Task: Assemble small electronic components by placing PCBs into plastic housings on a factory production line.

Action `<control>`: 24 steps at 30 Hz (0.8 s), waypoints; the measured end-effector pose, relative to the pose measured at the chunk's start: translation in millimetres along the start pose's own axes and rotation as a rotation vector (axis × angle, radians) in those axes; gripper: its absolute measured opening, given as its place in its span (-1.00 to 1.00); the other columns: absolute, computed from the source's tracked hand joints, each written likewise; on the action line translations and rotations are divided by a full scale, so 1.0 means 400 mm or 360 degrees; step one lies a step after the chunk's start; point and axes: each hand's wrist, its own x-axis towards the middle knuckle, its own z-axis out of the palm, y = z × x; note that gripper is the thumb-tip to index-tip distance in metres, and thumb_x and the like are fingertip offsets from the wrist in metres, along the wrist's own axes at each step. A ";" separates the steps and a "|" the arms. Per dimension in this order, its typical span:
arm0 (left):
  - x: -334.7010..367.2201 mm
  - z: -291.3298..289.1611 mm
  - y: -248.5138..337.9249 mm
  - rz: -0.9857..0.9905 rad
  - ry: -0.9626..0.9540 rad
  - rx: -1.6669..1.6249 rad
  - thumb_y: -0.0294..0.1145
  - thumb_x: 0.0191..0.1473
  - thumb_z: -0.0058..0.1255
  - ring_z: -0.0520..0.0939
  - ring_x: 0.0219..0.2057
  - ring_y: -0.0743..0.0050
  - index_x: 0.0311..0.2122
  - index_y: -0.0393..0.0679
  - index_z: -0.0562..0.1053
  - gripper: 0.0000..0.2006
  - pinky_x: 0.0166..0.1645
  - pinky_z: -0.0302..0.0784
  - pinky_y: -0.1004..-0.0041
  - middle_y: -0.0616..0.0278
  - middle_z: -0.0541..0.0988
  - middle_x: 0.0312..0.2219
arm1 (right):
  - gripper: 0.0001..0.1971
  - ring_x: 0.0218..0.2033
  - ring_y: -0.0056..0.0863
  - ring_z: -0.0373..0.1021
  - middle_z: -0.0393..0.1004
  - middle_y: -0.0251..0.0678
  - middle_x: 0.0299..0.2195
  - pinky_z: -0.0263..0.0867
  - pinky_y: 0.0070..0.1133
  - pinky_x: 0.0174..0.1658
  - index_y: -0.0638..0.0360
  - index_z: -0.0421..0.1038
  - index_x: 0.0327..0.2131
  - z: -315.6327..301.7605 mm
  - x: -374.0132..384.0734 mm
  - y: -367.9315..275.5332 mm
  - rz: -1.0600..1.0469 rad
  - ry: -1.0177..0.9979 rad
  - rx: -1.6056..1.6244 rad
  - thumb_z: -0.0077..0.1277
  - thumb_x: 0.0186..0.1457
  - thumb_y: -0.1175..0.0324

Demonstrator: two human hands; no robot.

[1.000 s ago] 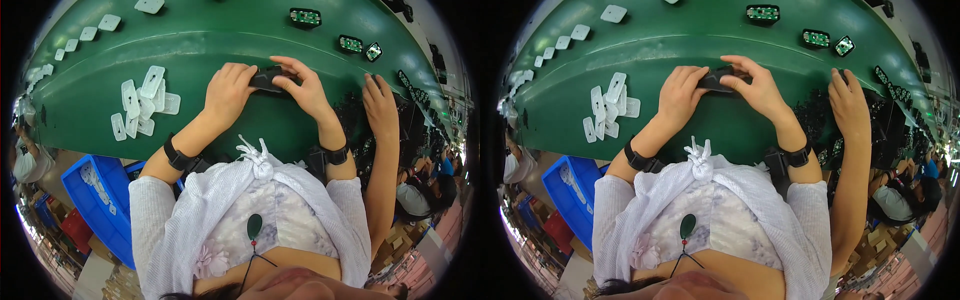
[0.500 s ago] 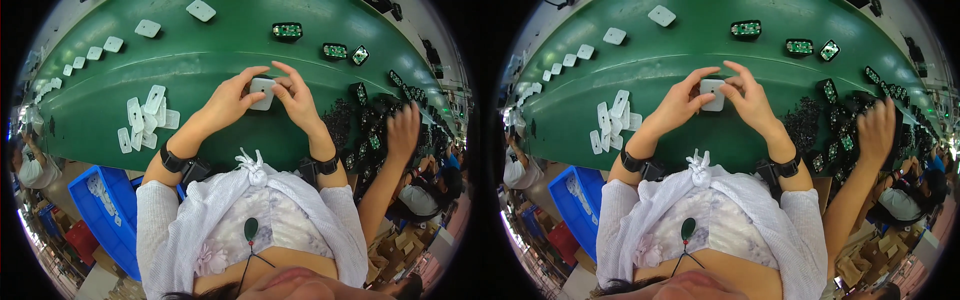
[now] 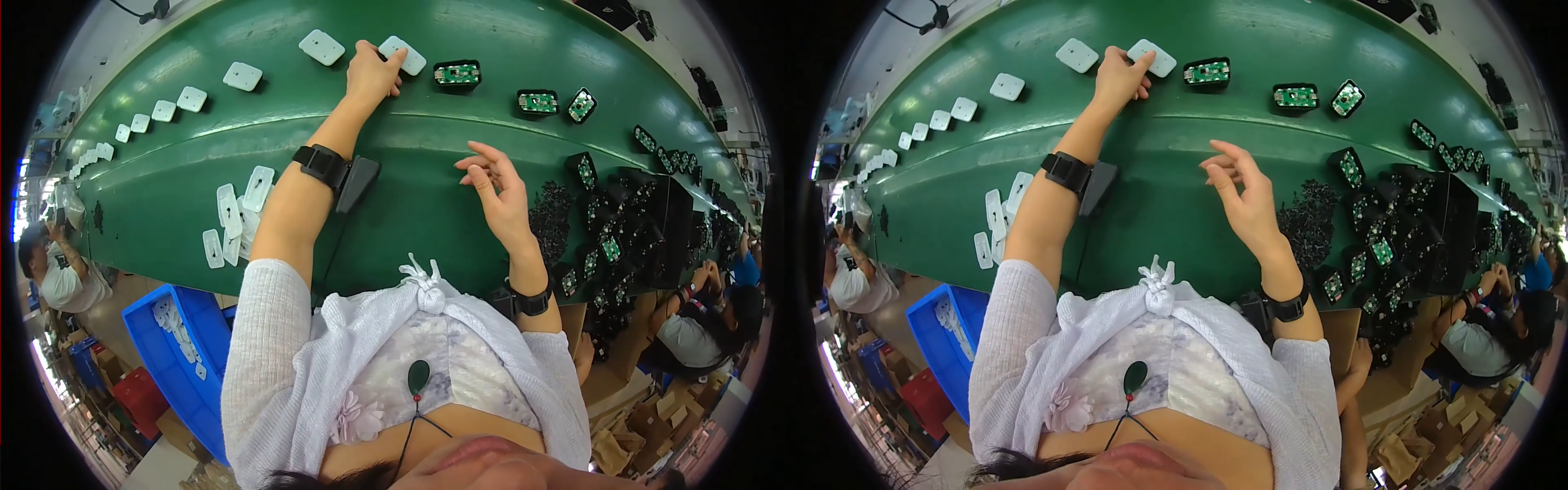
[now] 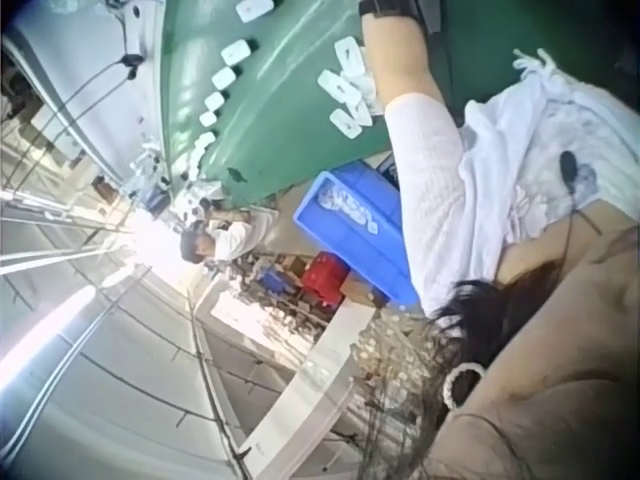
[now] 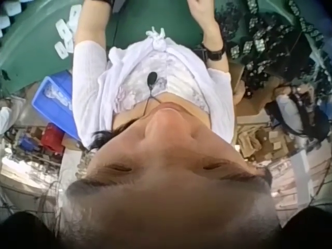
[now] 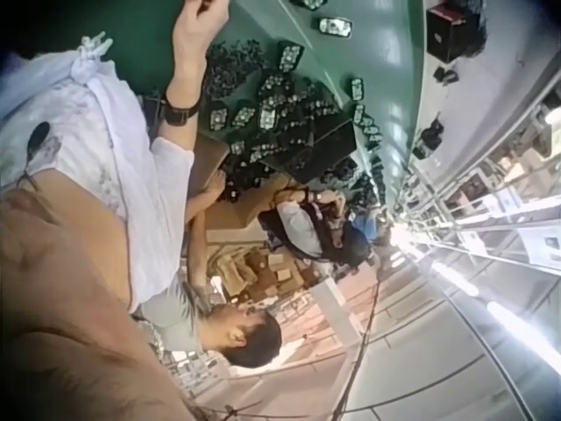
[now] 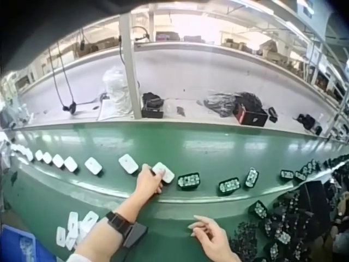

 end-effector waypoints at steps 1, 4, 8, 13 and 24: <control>0.002 -0.001 -0.006 -0.0001 0.0005 0.0072 -0.05 0.06 0.09 0.56 -0.71 0.42 -0.05 -0.42 0.19 -0.38 -0.53 0.48 0.48 0.15 0.55 -0.63 | -0.64 -0.33 -0.61 0.40 0.51 -0.28 -0.23 0.30 -0.67 -0.19 0.23 0.30 0.06 -0.001 -0.001 -0.002 -0.0004 -0.0011 0.0006 -0.05 0.24 0.30; -0.012 -0.014 -0.014 -0.0023 0.0081 0.0154 0.03 0.06 0.07 0.57 -0.71 0.37 -0.03 -0.39 0.20 -0.35 -0.45 0.52 0.42 0.14 0.55 -0.63 | -0.66 -0.33 -0.61 0.40 0.51 -0.28 -0.23 0.30 -0.67 -0.20 0.24 0.31 0.05 0.001 0.000 -0.015 -0.0035 -0.0010 -0.0039 -0.06 0.24 0.33; -0.119 -0.042 -0.021 0.0394 0.0278 0.0382 0.04 0.04 0.09 0.62 -0.42 -0.08 -0.04 -0.24 0.26 -0.42 -0.34 0.50 0.12 0.03 0.60 -0.50 | -0.68 -0.30 -0.61 0.41 0.52 -0.29 -0.22 0.28 -0.68 -0.20 0.24 0.32 0.04 0.012 0.007 -0.026 -0.0069 0.0005 -0.0099 -0.07 0.24 0.37; -0.339 -0.138 -0.055 0.0811 0.0246 0.0791 -0.18 -0.05 0.19 0.57 -0.29 0.04 -0.12 -0.16 0.37 -0.57 -0.28 0.50 0.21 0.08 0.55 -0.29 | -0.68 -0.18 -0.56 0.38 0.50 -0.33 -0.18 0.26 -0.63 -0.09 0.21 0.39 -0.02 0.011 0.065 -0.020 -0.0363 0.0095 -0.0566 0.04 0.13 0.44; -0.456 -0.383 -0.241 0.0306 0.0667 0.1439 -0.33 -0.16 0.26 0.44 -0.13 0.01 -0.04 -0.16 0.39 -0.48 -0.09 0.36 0.16 0.05 0.43 -0.18 | -0.50 0.13 -0.20 0.18 0.29 -0.22 0.09 0.17 -0.40 0.16 -0.10 0.41 0.01 0.001 0.400 0.058 -0.0652 -0.0121 -0.1645 0.22 -0.09 0.35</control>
